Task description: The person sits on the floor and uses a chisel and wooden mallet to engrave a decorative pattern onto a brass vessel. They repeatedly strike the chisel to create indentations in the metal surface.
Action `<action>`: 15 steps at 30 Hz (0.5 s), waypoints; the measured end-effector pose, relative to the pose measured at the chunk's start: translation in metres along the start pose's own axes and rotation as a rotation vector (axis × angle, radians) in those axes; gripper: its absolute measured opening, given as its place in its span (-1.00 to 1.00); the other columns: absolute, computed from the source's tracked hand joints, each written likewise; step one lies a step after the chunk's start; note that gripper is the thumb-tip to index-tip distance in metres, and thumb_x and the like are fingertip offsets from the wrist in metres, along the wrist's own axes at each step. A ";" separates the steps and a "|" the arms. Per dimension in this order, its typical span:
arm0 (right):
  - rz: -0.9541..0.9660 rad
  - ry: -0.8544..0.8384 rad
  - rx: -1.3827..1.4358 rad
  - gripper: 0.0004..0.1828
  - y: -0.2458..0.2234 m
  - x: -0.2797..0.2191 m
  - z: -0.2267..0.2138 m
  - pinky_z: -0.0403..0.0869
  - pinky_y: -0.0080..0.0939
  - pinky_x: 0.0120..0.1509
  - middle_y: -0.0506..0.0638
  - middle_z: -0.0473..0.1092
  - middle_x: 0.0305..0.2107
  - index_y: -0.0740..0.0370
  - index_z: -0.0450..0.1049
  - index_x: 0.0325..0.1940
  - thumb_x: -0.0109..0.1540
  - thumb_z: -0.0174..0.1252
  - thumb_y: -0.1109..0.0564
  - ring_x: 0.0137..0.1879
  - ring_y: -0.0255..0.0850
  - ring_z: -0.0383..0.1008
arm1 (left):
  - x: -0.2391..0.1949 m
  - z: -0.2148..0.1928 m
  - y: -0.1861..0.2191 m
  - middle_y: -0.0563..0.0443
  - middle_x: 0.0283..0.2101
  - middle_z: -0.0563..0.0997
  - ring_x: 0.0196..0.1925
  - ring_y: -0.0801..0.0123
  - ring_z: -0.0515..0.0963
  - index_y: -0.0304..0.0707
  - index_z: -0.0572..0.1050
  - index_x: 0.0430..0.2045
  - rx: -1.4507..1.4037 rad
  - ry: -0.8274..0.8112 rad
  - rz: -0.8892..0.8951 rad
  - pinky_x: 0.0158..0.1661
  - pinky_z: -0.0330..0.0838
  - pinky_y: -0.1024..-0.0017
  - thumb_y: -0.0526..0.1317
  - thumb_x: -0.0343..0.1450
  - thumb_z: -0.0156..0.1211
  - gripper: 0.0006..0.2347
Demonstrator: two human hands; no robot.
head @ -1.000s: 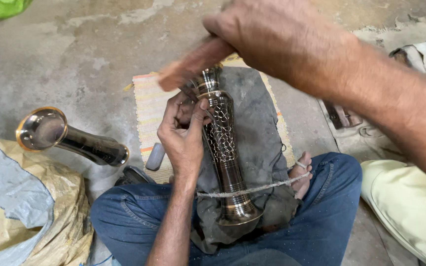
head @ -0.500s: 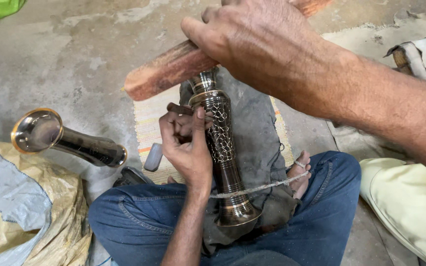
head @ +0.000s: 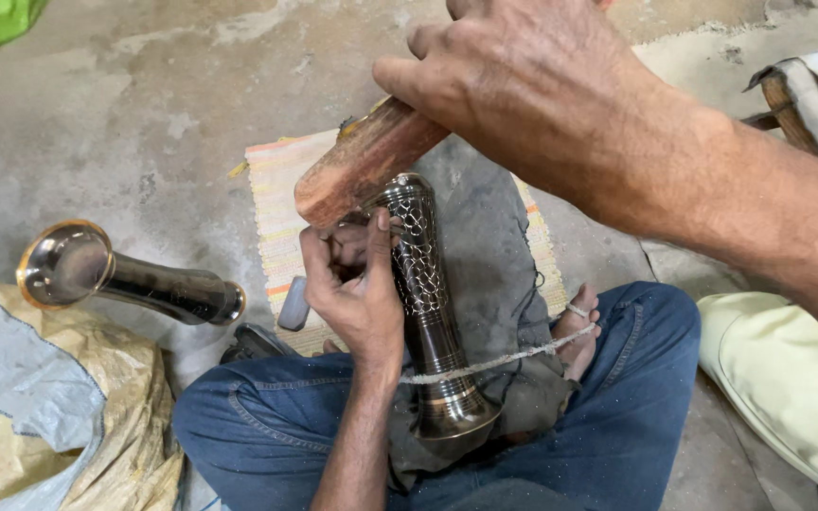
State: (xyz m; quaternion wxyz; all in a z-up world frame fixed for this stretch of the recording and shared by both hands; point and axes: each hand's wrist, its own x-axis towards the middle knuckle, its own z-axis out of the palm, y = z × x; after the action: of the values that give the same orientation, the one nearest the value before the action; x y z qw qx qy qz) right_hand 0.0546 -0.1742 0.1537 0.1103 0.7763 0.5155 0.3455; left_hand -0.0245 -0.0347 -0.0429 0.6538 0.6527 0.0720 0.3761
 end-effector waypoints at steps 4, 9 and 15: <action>0.052 -0.014 0.106 -0.84 0.004 0.001 0.003 0.52 -0.11 -0.19 0.02 0.49 -0.37 0.22 0.49 -0.14 0.21 0.28 0.26 -0.17 -0.11 0.59 | 0.004 -0.003 0.003 0.07 -0.45 0.57 -0.38 0.58 0.56 -0.45 0.42 -0.09 0.040 -0.019 -0.058 -0.31 0.46 0.59 -0.39 0.48 0.32 -0.79; 0.083 -0.015 0.238 -0.84 0.012 -0.004 0.005 0.50 -0.04 -0.26 0.14 0.47 -0.44 0.31 0.48 -0.23 0.15 0.30 0.26 -0.27 0.01 0.56 | 0.016 -0.006 0.011 0.00 -0.39 0.69 -0.35 0.59 0.63 -0.45 0.46 -0.01 0.077 -0.097 -0.088 -0.28 0.50 0.61 -0.35 0.45 0.36 -0.72; 0.243 -0.102 0.253 -0.85 0.023 -0.022 0.019 0.48 0.02 -0.23 0.17 0.45 -0.43 0.29 0.49 -0.17 0.23 0.30 0.23 -0.28 0.08 0.54 | 0.035 -0.008 0.023 -0.02 -0.25 0.73 -0.23 0.58 0.68 -0.41 0.52 0.04 0.075 -0.323 -0.028 -0.19 0.55 0.59 -0.34 0.46 0.36 -0.72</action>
State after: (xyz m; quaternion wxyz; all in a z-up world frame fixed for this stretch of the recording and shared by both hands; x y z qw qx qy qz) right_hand 0.0784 -0.2004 0.1421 -0.0048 0.8572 0.4509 0.2487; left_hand -0.0136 -0.0108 -0.0089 0.6373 0.7274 -0.0110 0.2542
